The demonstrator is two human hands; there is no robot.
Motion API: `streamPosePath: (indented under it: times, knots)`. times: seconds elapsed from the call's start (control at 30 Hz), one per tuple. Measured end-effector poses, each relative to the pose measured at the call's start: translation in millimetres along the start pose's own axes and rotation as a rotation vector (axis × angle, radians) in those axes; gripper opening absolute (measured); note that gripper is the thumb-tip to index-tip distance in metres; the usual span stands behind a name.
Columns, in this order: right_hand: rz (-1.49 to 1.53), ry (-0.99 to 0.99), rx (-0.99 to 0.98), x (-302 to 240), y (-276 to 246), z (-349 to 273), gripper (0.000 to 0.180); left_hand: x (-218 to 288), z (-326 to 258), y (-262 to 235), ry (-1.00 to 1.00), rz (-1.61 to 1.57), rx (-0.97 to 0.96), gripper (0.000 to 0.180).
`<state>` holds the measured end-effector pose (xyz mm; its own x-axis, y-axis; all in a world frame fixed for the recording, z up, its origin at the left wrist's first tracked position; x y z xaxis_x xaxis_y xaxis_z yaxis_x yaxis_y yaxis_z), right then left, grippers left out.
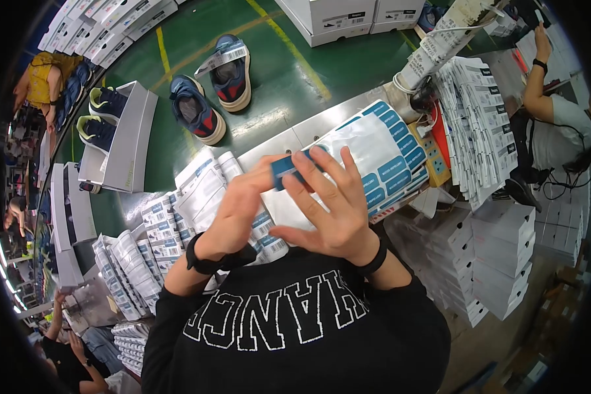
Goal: Inspecting children's shoes and applying promotional tags and stickers before packing into boxes on an assembly line.
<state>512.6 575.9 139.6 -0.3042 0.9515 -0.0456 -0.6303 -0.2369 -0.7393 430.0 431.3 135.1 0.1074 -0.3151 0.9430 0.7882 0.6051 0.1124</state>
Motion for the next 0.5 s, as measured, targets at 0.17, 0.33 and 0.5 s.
streamPosePath:
  times: [0.17,0.33,0.5]
  knots:
    - [0.823,0.402,0.068,8,-3,20,0.071,24,-45,-17,-0.087,-0.054,0.112,0.089]
    - [1.103,0.215,-0.332,-14,20,45,0.023,35,-72,-28,-0.087,-0.054,0.193,0.088]
    - [1.080,0.641,-0.102,27,84,76,0.013,96,-89,-39,0.054,0.587,0.372,0.030]
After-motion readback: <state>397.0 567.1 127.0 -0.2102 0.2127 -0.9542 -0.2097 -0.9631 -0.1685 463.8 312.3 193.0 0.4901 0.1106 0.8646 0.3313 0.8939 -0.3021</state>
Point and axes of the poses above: each hand's wrist, its own z-axis towards the middle knuckle, its own y-axis out of the palm, x = y × z, the point moved 3 cm from there along z, towards the middle knuckle, and after that the axes turned 9 degrees about -z, right-handed, at the moved point
